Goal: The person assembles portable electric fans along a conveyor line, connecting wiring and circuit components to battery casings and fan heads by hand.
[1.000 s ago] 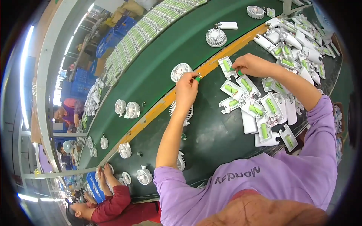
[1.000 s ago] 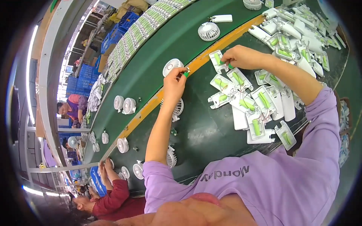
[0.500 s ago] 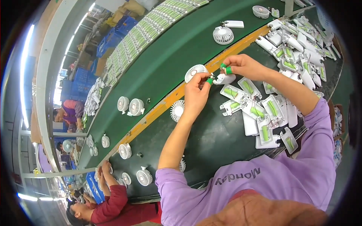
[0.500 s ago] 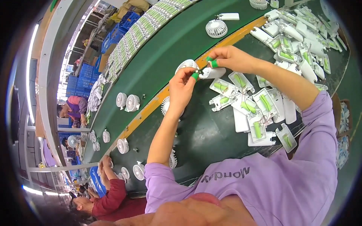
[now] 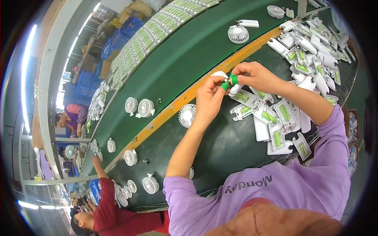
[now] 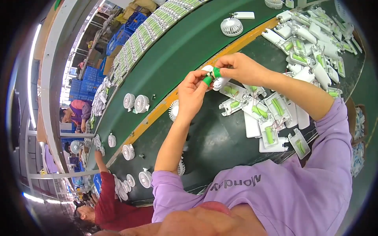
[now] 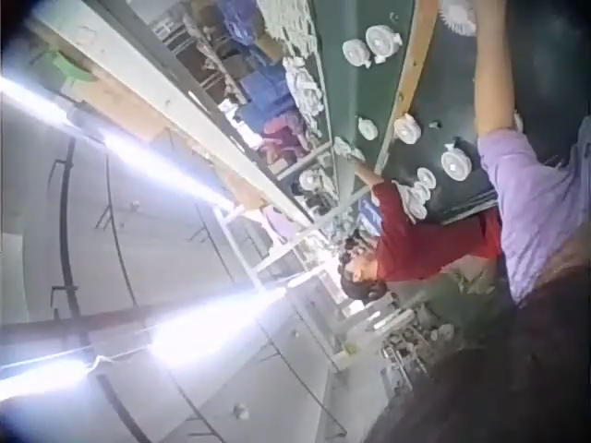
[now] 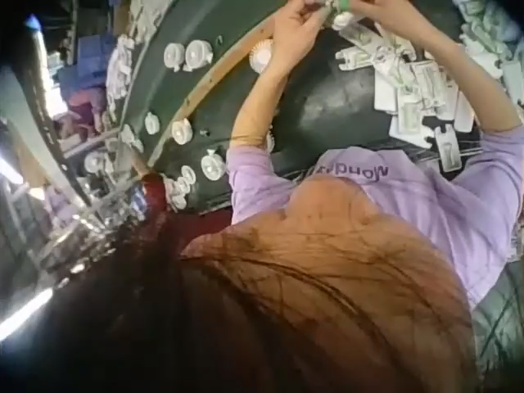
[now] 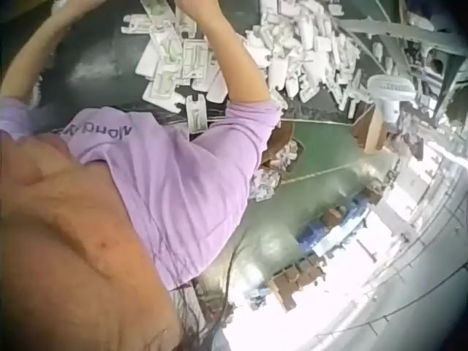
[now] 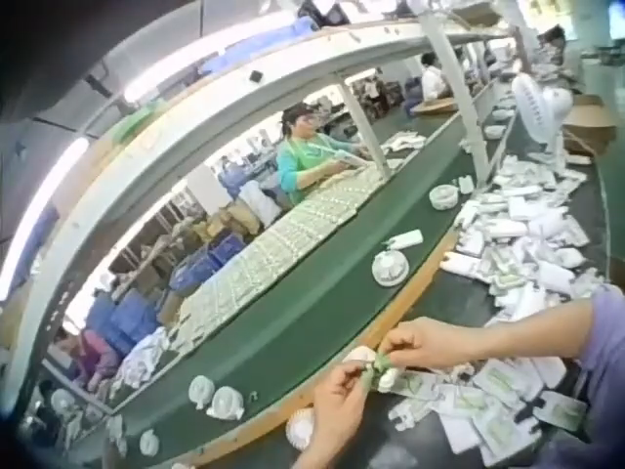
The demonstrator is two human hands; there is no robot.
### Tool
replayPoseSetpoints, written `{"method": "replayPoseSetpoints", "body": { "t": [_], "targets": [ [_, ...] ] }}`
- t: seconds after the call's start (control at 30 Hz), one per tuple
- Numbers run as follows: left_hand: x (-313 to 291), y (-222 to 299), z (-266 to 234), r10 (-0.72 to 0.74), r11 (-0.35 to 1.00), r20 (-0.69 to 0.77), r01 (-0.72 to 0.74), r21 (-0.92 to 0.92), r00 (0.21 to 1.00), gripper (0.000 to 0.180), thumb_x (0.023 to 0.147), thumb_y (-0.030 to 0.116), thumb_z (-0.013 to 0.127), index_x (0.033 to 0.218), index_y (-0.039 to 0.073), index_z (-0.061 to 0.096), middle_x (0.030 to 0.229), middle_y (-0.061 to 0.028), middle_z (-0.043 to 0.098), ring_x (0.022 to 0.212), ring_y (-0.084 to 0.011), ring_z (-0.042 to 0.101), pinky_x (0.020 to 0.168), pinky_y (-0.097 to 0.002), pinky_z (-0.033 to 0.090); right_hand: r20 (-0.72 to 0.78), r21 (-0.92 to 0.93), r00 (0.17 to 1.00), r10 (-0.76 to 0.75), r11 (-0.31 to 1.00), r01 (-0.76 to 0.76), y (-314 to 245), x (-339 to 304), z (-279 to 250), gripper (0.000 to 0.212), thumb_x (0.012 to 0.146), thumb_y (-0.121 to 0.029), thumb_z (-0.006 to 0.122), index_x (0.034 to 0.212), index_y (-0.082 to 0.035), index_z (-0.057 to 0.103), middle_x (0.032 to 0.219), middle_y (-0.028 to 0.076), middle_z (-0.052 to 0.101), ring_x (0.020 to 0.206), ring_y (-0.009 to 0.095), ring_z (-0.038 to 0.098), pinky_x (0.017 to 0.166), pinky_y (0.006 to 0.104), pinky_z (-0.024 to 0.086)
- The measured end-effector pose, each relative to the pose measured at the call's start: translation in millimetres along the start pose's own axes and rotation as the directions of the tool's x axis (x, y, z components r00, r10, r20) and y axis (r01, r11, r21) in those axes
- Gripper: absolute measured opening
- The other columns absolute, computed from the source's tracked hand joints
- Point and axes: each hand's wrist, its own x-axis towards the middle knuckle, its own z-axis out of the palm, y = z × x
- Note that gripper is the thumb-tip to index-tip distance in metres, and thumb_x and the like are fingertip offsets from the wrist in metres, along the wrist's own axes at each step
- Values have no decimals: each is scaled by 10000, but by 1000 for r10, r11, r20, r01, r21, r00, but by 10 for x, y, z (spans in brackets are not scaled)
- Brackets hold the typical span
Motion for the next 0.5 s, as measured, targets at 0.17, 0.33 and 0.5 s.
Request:
{"method": "replayPoseSetpoints", "body": {
  "t": [0.17,0.33,0.5],
  "targets": [
    [-28,31,-13,-7,997,57,11,-78,998,158,900,13,522,1050,-31,546,899,-61,625,766,-102,613,706,-240,506,-63,-227,986,-155,964,137,-89,-71,-12,190,860,-161,568,930,15,586,785,42,606,720,95,519,660,265,430],
    [-42,26,-40,-9,996,96,18,-92,995,161,909,27,520,1052,-33,562,925,-69,630,776,-110,617,704,-241,512,-65,-256,983,-172,955,150,-114,-88,-21,180,848,-158,574,909,11,580,806,83,602,753,162,541,685,301,432],
    [-53,40,-43,2,997,125,8,-79,992,158,897,23,543,1038,-33,586,935,-72,640,809,-110,623,733,-243,516,-54,-398,946,-319,876,273,-77,-109,-20,100,794,-62,594,865,-1,559,798,76,524,790,207,506,698,320,418]
  ]
}}
